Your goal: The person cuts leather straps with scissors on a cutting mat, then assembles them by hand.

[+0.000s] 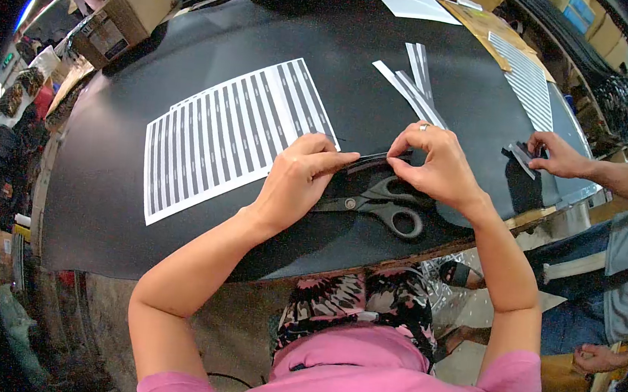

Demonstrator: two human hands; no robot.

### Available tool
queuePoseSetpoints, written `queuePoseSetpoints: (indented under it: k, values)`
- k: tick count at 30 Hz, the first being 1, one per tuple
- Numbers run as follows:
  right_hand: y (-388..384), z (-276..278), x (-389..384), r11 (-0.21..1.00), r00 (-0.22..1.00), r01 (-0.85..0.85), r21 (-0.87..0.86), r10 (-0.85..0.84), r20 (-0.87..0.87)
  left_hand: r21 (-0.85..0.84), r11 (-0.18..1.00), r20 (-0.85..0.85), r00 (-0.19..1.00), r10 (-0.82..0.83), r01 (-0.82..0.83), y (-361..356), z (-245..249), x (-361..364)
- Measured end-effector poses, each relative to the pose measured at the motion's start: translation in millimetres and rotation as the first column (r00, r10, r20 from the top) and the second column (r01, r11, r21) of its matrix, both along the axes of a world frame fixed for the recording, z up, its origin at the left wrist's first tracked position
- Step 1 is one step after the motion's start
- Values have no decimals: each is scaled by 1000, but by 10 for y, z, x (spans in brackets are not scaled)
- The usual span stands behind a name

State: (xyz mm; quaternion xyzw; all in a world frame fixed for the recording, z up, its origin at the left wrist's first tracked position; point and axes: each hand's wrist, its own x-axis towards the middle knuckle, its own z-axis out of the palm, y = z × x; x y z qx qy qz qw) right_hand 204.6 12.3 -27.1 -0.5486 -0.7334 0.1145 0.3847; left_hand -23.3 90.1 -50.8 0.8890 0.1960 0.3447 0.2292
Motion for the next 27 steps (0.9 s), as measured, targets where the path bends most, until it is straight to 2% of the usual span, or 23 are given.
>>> queuePoseSetpoints:
  k: [12,17,21,27]
  values:
    - [-6,40,0,1000,1000,-4,-30,3,-4,19,1000,-10,1000,3,-3,-9,17,2]
    - [12,-2,7,1000,1000,-5,-7,5,-15,11,999,91,995,-34,33,9,-62,26]
    - [10,-3,6,1000,1000,-10,7,10,-3,19,1000,92,995,-27,25,-15,-51,39]
    - [0,-26,19,999,1000,-22,30,23,-13,15,999,-40,998,-52,52,-56,46,43]
